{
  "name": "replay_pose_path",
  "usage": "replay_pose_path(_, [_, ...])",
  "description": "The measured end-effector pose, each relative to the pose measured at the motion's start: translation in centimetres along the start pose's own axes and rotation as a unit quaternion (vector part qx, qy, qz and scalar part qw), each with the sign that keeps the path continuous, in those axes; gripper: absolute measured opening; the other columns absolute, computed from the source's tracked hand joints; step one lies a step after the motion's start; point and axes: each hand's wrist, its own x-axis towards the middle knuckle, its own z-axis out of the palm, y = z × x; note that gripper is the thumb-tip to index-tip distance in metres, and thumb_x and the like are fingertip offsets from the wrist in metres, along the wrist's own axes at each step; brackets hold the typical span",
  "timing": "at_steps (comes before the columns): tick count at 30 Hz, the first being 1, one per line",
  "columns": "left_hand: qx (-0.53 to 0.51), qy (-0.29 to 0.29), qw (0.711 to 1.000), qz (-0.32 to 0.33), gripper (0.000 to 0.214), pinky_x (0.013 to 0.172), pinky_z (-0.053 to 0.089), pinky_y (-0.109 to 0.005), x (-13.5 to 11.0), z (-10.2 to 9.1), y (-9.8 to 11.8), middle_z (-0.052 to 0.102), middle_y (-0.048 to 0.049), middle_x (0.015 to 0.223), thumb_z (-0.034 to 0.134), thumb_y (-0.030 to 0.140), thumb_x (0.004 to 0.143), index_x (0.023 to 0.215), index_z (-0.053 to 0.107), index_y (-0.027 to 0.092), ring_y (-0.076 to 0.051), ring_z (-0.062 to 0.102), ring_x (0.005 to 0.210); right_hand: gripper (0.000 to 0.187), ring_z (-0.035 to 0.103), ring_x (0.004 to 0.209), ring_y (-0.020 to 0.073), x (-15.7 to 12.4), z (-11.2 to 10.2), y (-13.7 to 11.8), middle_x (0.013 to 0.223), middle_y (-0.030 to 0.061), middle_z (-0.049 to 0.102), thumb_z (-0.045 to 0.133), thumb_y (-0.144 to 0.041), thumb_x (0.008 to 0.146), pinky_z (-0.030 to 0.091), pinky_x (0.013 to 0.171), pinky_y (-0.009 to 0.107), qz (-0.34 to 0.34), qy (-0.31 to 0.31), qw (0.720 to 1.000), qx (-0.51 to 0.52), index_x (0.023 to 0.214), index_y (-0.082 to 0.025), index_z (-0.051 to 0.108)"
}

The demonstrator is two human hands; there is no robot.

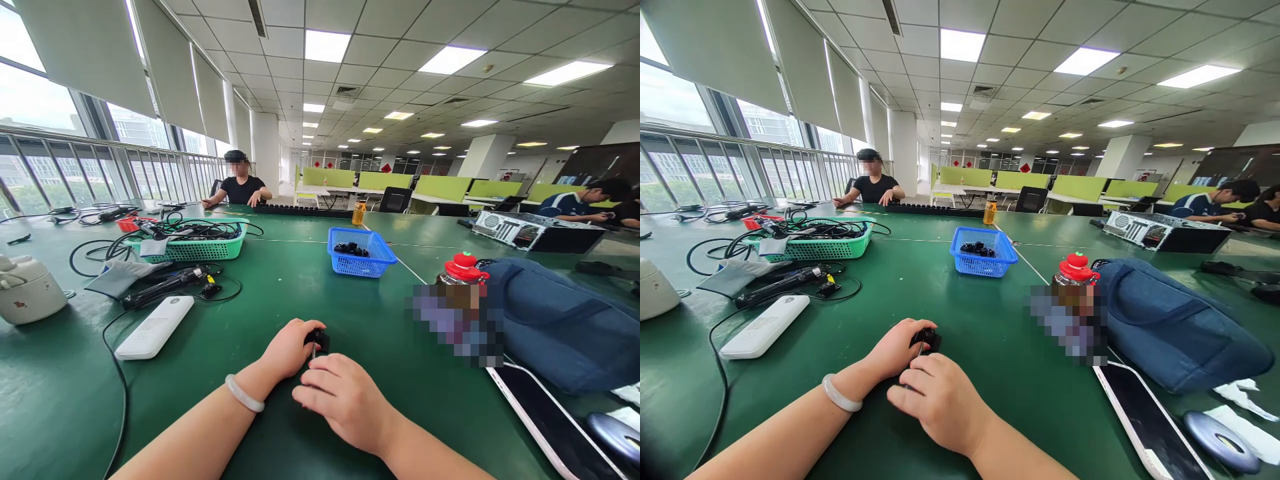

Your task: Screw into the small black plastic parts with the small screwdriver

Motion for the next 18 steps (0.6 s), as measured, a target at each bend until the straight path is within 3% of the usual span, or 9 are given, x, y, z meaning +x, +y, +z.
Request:
replay_pose_path(4, [-0.005,-0.010,1.000,0.015,0.041,0.094,0.045,-0.033,0.0,-0.2,0.1,0.065,-0.0058,0.108,0.055,0.017,0.080,0.119,0.061,0.026,-0.021,0.058,0.104,0.033,0.065,0.087,0.0158,-0.5,-0.9,1.4,0.095,0.0061,0.069,0.041,-0.004,0.090,0.058,0.073,0.027,0.144,0.092,0.981,0.091,0.112,-0.020,0.059])
replay_pose_path(7, [0.002,-0.016,1.000,0.014,0.038,0.094,0.045,-0.035,0.0,-0.4,0.3,0.065,-0.0056,0.106,0.058,0.023,0.081,0.119,0.061,0.026,-0.022,0.058,0.103,0.028,0.068,0.083,0.0168,-1.7,-1.2,3.3,0.096,0.0057,0.069,0.044,-0.014,0.093,0.060,0.074,0.030,0.284,0.139,0.937,0.151,0.118,-0.022,0.055])
replay_pose_path(10, [0.006,-0.022,1.000,0.009,0.039,0.094,0.045,-0.035,0.0,-0.6,0.4,0.065,-0.0054,0.106,0.060,0.023,0.080,0.119,0.061,0.027,-0.023,0.058,0.103,0.026,0.068,0.071,0.0157,-2.8,-1.2,5.1,0.092,0.0056,0.069,0.043,-0.025,0.097,0.060,0.069,0.032,0.358,0.166,0.897,0.200,0.121,-0.020,0.052])
replay_pose_path(12, [0.007,-0.021,1.000,0.007,0.039,0.094,0.045,-0.035,0.0,-0.6,0.4,0.064,-0.0053,0.106,0.060,0.025,0.080,0.120,0.060,0.028,-0.023,0.058,0.103,0.026,0.068,0.072,0.0164,-3.2,-1.2,5.7,0.091,0.0061,0.069,0.041,-0.027,0.097,0.061,0.069,0.033,0.373,0.176,0.886,0.213,0.120,-0.019,0.051])
replay_pose_path(14, [0.010,-0.019,1.000,0.009,0.039,0.093,0.045,-0.036,0.0,-0.5,0.3,0.064,-0.0051,0.105,0.061,0.026,0.081,0.120,0.060,0.028,-0.023,0.058,0.102,0.024,0.068,0.074,0.0167,-3.1,-1.2,5.7,0.091,0.0060,0.068,0.041,-0.024,0.097,0.060,0.070,0.033,0.363,0.174,0.893,0.203,0.118,-0.020,0.051])
replay_pose_path(18, [0.012,-0.017,1.000,0.017,0.038,0.093,0.045,-0.035,0.1,-0.3,0.0,0.065,-0.0057,0.104,0.060,0.028,0.081,0.119,0.061,0.027,-0.023,0.058,0.101,0.029,0.066,0.087,0.0170,-1.8,-1.7,3.6,0.095,0.0060,0.067,0.039,-0.009,0.091,0.058,0.078,0.032,0.264,0.118,0.946,0.148,0.112,-0.022,0.054])
